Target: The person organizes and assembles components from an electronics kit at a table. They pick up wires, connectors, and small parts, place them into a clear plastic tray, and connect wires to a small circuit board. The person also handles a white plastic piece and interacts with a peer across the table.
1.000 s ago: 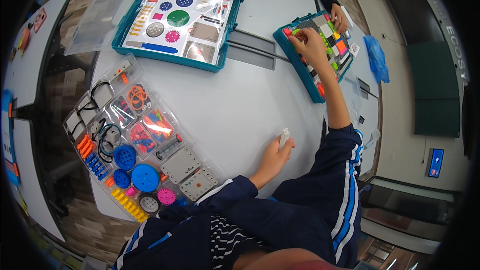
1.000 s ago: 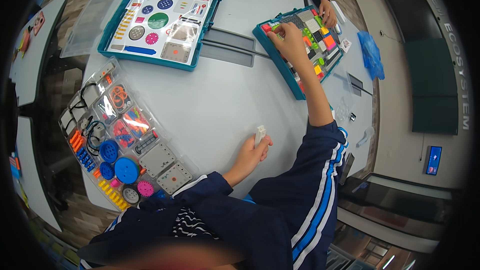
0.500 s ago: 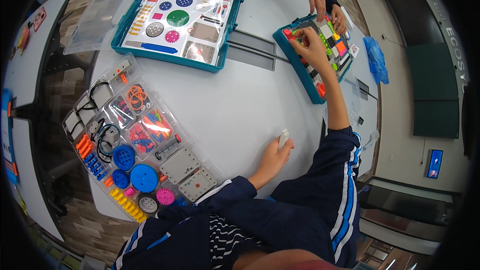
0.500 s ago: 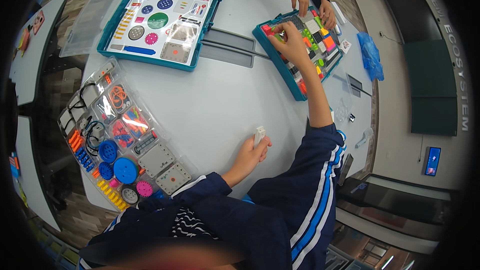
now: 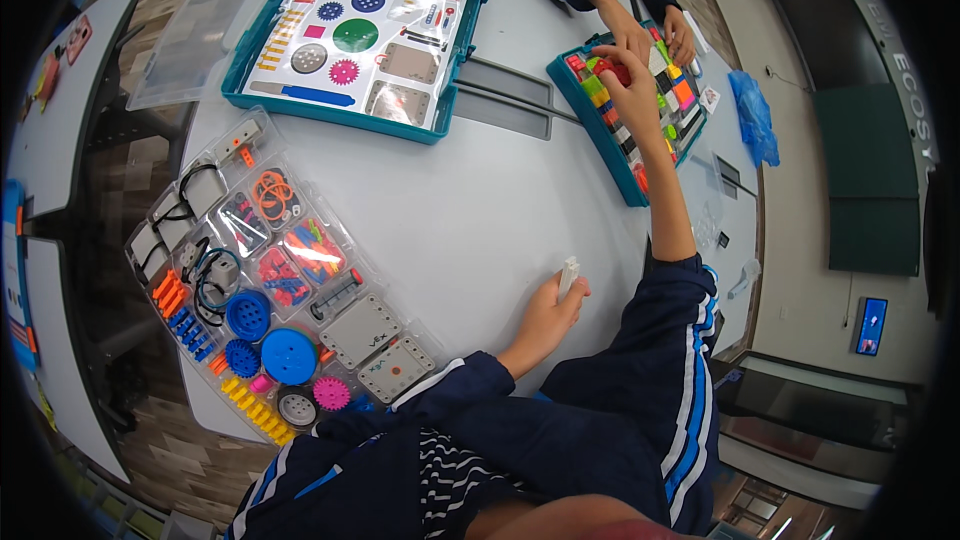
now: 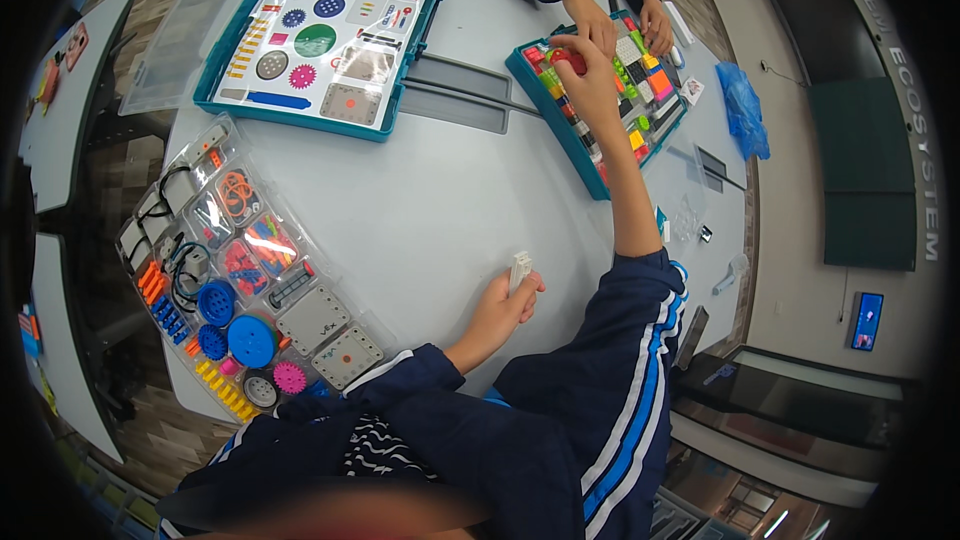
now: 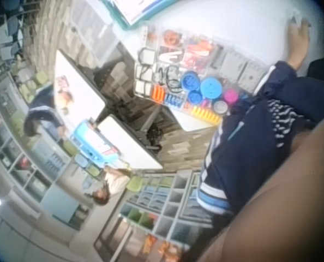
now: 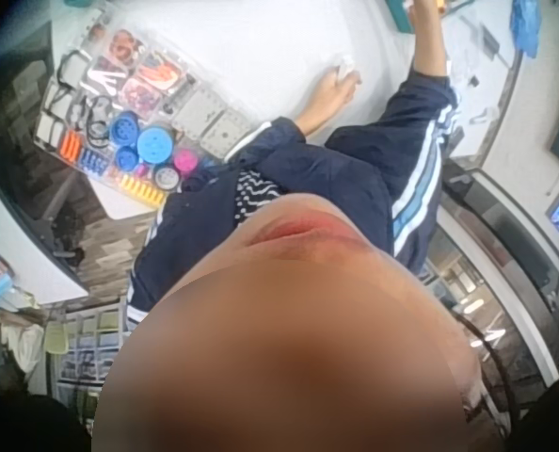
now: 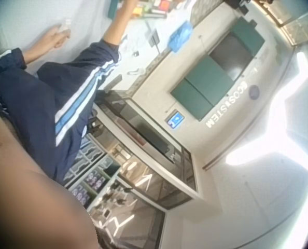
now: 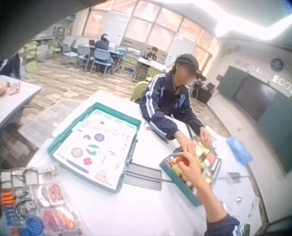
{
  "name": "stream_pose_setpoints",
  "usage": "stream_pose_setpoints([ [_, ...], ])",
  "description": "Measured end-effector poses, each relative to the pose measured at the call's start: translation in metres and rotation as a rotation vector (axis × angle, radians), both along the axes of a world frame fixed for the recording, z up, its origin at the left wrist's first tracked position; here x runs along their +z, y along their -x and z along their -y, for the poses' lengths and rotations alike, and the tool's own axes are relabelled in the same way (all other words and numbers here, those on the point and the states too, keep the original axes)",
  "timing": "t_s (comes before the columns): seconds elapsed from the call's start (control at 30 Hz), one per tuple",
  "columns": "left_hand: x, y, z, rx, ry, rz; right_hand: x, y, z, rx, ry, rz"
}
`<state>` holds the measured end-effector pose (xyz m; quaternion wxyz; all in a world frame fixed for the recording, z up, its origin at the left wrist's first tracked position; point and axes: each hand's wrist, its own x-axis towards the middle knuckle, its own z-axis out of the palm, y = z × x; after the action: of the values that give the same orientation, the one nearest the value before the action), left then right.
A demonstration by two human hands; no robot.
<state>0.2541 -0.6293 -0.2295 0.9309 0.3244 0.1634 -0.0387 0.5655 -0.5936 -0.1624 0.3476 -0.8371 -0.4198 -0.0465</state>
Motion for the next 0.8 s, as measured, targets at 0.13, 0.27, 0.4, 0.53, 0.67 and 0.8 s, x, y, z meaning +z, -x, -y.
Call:
stream_pose_setpoints([
  [0.13, 0.000, -0.001, 0.001, 0.003, 0.006, -0.013, 0.006, 0.007, 0.000, 0.005, 0.189, 0.193],
  [0.27, -0.001, 0.000, 0.001, 0.007, 0.013, -0.002, 0.004, 0.018, -0.001, 0.009, 0.224, 0.218],
  [0.4, -0.002, -0.001, 0.002, 0.005, 0.000, 0.004, 0.004, 0.022, 0.003, 0.005, 0.258, 0.225],
  [0.53, -0.002, -0.001, 0.002, -0.004, 0.006, -0.003, 0.004, 0.022, 0.005, 0.021, 0.217, 0.234],
  [0.67, -0.002, -0.001, 0.002, 0.011, 0.007, 0.010, 0.006, 0.015, 0.002, -0.058, 0.119, 0.148],
  [0.8, -0.001, 0.000, 0.002, 0.006, 0.007, -0.003, 0.005, 0.007, -0.002, -0.061, 0.200, 0.050],
])
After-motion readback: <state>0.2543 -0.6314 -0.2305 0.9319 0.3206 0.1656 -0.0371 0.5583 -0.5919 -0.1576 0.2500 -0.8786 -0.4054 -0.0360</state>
